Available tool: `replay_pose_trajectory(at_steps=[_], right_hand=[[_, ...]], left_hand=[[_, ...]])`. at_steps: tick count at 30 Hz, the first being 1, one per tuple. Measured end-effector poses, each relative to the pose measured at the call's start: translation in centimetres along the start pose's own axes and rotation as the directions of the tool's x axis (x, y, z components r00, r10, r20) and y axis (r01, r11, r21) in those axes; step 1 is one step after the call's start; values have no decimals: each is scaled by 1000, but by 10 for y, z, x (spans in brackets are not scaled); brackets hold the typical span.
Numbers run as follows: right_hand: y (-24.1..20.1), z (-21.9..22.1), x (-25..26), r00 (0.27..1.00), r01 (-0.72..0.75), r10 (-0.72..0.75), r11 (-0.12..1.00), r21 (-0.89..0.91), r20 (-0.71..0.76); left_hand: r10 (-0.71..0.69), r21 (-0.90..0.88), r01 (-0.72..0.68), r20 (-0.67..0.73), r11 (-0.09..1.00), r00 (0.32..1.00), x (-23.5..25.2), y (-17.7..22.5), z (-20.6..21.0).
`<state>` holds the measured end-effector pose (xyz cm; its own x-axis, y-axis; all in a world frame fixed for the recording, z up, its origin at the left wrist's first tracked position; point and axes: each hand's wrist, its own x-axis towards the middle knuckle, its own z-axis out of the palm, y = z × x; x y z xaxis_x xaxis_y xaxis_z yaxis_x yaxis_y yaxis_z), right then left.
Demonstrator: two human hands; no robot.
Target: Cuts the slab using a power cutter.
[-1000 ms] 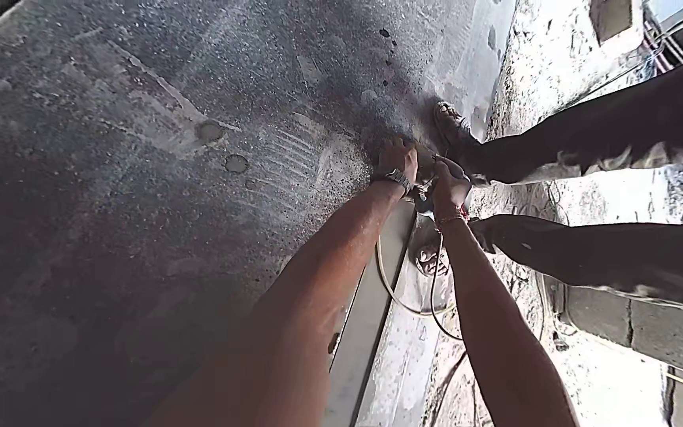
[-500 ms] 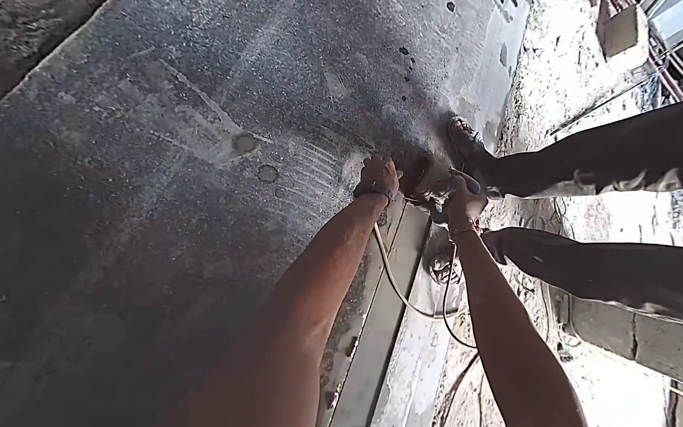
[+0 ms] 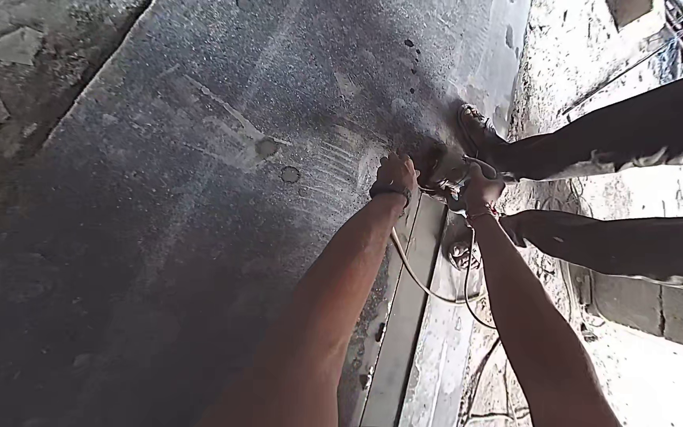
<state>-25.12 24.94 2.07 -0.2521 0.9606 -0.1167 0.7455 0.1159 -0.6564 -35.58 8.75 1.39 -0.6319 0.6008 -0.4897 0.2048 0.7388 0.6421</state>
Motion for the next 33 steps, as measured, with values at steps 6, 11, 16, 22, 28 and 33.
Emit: replay_pose_trajectory(at_steps=[6,11,16,22,28,33], right_hand=[[6,-3,-3,1000,-20,21,997,-71,13],[3,-7,-4,997,0,-32,925,-380,-77],[4,-21,-38,971,235,-208,721,-652,121],[14,-32,-31,948,312,-165,632,-709,271],[-38,-57,-37,900,348,35,543,-764,435],[-48,-58,-36,899,344,54,527,-777,434]], left_hand=[[-62,-77,62,0,995,998,-31,-2,-19],[-62,-73,60,-28,996,998,-45,6,-30],[-11,-45,10,-31,999,999,-60,26,-32],[63,-32,-64,-33,997,997,-64,37,-28],[-8,-46,7,-18,999,1000,-60,31,-29],[-53,-44,53,-10,998,999,-52,19,-27]])
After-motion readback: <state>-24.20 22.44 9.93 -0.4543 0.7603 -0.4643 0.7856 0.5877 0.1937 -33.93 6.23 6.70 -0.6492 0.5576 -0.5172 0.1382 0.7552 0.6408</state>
